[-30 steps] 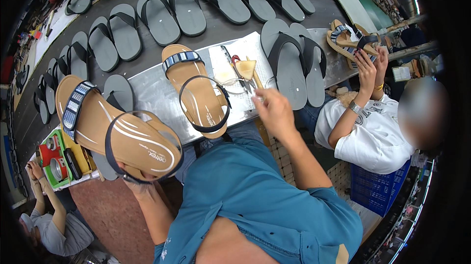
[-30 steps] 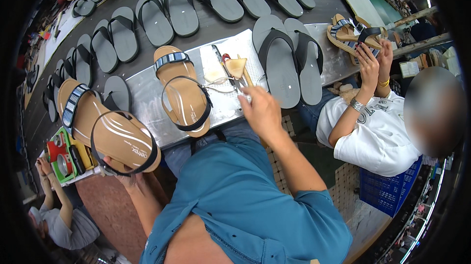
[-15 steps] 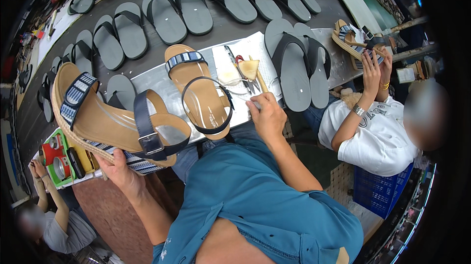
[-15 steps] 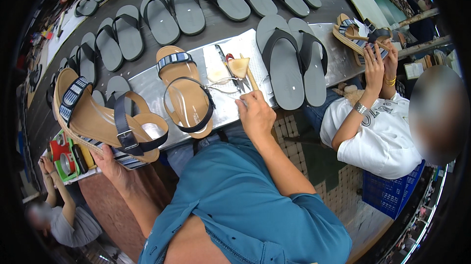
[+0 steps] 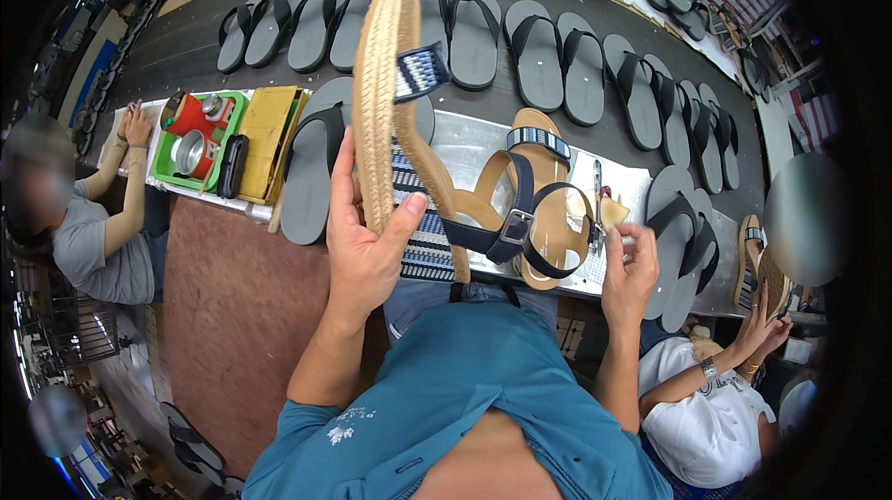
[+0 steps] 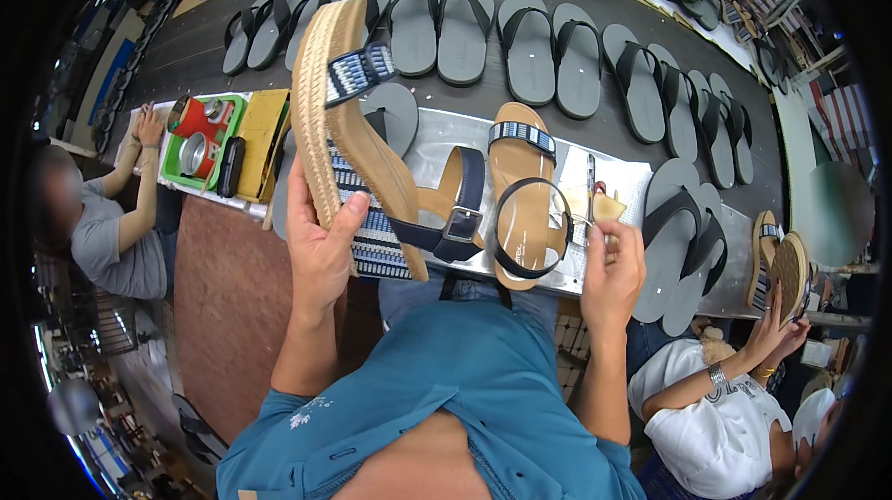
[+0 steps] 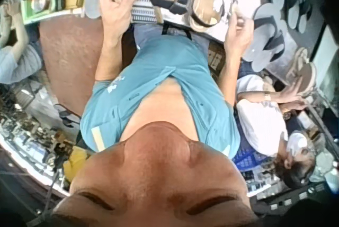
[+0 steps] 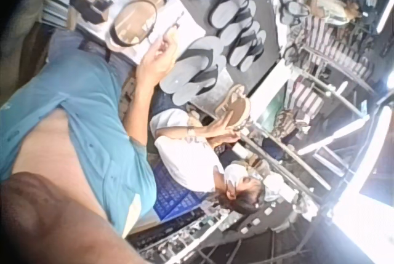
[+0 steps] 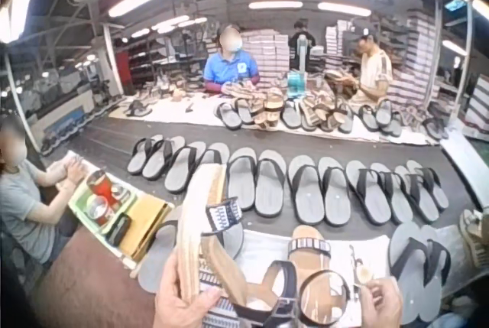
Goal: The person picks up and inspects various sandals and flip-flops on a workbench, turning them over to view the soles and straps. They handle multiple pairs, comparing and arranging them while other workers assemble footwear in the background.
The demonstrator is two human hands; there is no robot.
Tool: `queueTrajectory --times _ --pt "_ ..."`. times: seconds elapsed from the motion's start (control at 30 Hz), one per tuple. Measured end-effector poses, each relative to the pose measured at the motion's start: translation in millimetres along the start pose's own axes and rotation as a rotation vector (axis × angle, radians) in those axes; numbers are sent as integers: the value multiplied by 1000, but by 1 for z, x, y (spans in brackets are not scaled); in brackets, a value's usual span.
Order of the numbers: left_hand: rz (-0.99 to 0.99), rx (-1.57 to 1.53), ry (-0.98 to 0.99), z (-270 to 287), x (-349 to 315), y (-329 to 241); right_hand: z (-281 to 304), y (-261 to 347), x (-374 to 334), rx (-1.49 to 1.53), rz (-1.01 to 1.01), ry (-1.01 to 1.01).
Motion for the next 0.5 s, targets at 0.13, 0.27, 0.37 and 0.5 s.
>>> queueTrajectory --times 0.13,0.27,0.37,0.5 --pt "-51 188 8 -7 -4 -17 -15 159 -17 143 845 78" --pt "-96 303 9 -12 -9 -30 -34 202 -28 66 1089 93" --pt "-137 306 -14 -14 -10 -36 -46 206 -21 24 1058 153" --pt "-146 347 -31 -12 -10 -32 -50 199 -16 14 1016 234"
Point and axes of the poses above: each hand's wrist, its own x-axis towards the middle knuckle, its own z-axis out of the back of the hand, y = z × x, the point moved 10 cm from there along x, towards the middle knuckle, and after that the axes turned 1 degree about -z, right-handed, at the moved point
